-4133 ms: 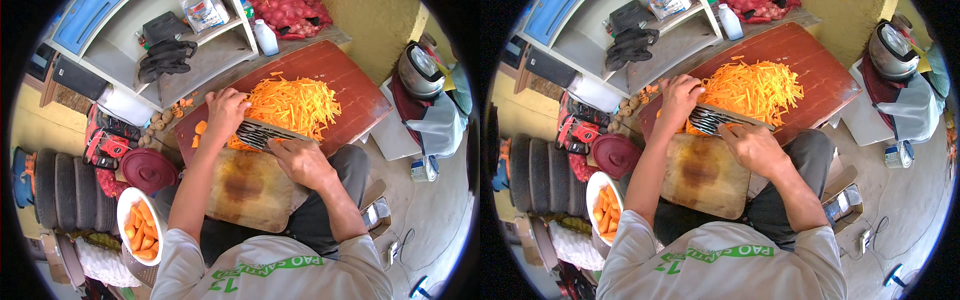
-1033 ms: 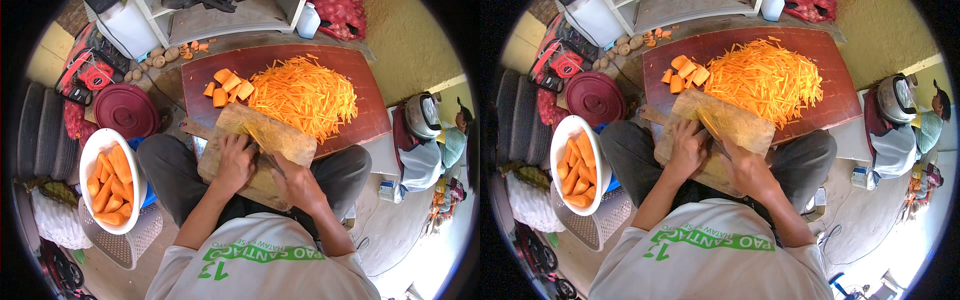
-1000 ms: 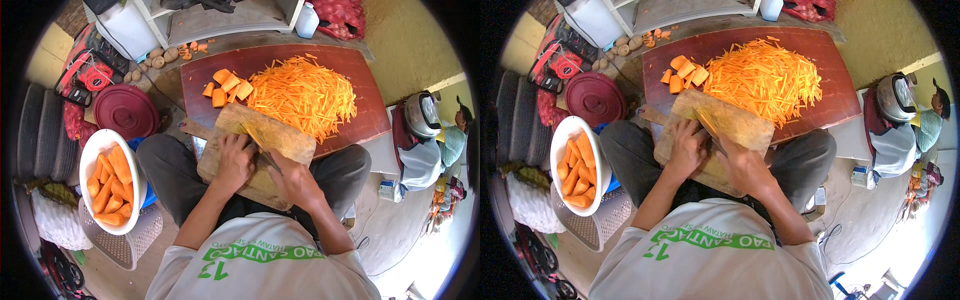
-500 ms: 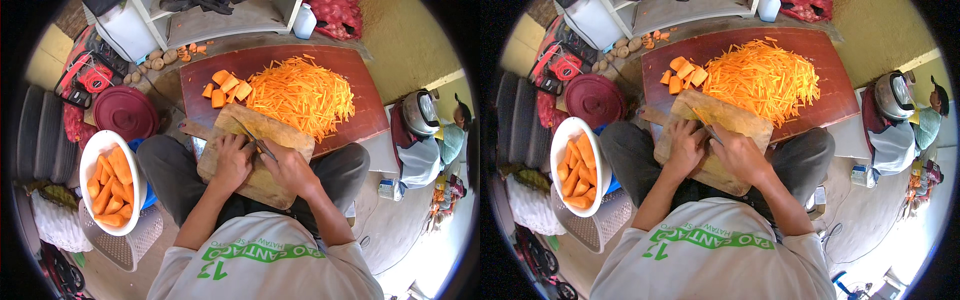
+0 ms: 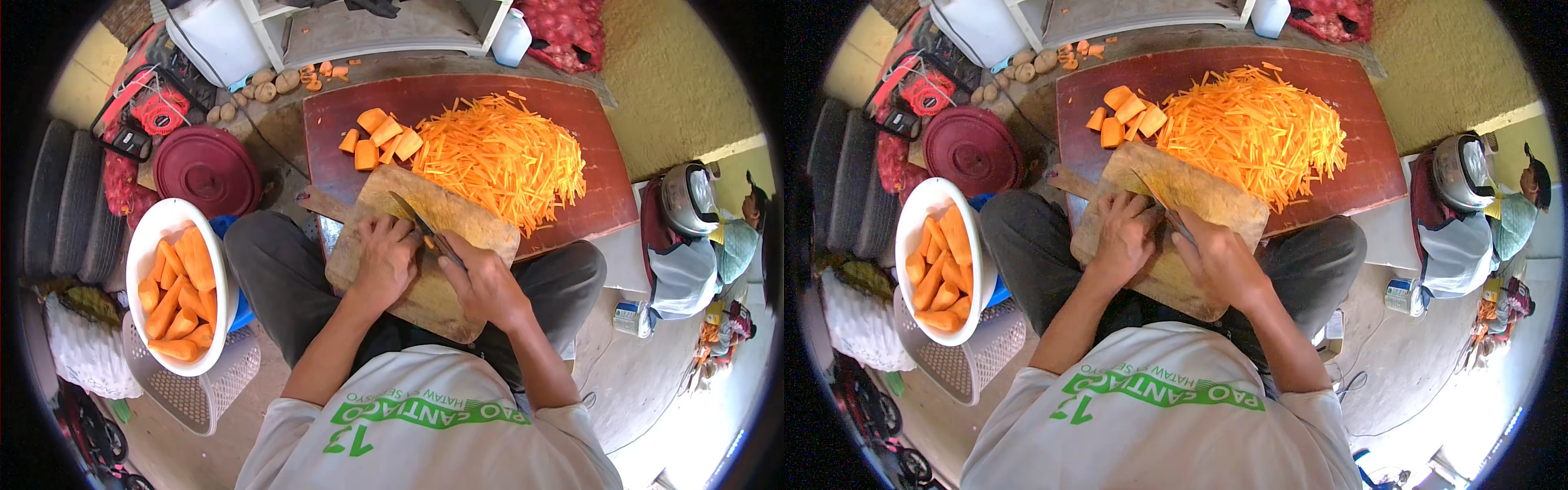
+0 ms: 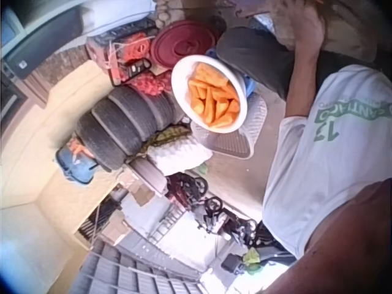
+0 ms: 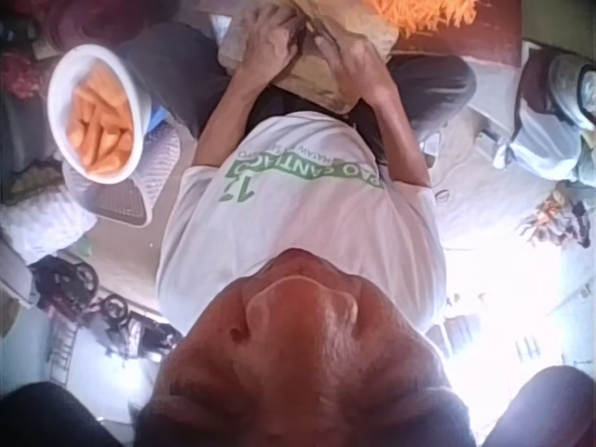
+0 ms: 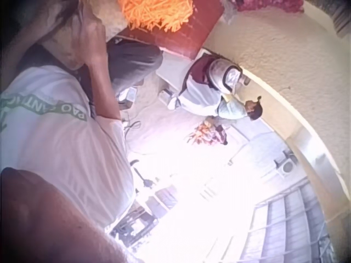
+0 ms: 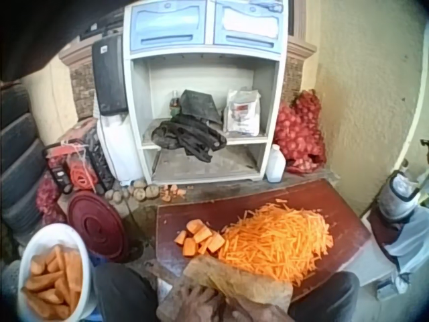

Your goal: The person cuts carrots into thin strips on a wooden board using a knife, occasionally moving the cut pieces into a large pile. They then use a multi-bladed tool to slice more carrots into uniform strips, alternating between the two tools to process the vegetables.

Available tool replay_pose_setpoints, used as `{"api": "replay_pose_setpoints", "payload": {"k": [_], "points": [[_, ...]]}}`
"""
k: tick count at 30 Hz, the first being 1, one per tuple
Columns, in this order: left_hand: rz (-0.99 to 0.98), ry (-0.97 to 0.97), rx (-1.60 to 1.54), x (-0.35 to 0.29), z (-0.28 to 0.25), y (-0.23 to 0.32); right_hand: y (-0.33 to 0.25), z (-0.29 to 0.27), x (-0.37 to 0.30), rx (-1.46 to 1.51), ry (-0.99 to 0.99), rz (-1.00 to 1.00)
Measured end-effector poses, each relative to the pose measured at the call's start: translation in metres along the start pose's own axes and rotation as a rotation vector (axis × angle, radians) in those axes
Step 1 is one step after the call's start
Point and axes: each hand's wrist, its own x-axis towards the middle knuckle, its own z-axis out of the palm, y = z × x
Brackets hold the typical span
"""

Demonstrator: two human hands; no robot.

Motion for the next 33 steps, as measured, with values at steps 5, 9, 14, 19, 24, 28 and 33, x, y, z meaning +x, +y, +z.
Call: {"api": "replay_pose_setpoints", "payload": {"k": [5,9,14,19,24,28,33], "points": [[-0.013,-0.004,0.013,-0.003,0.0,-0.004,0.001,0.0,0.008,0.051,-0.01,-0.02],[0.011,0.052,-0.013,-0.003,0.0,-0.002,-0.003,-0.002,-0.011,0.099,0.008,0.001],[0.005,0.016,0.008,-0.001,-0.002,-0.001,0.001,0.007,0.003,0.03,0.036,0.016],[0.004,0.042,0.015,-0.004,0.0,-0.004,-0.013,0.001,0.005,0.122,-0.016,0.071],[0.021,0.045,0.013,0.001,-0.001,0.0,-0.007,0.005,-0.008,0.082,0.021,0.055],[0.012,0.038,0.022,-0.002,0.001,-0.003,-0.011,0.011,0.008,0.049,0.03,0.04],[-0.005,0.068,-0.004,-0.005,0.007,-0.009,0.001,0.011,0.014,0.128,0.116,-0.015]]}}
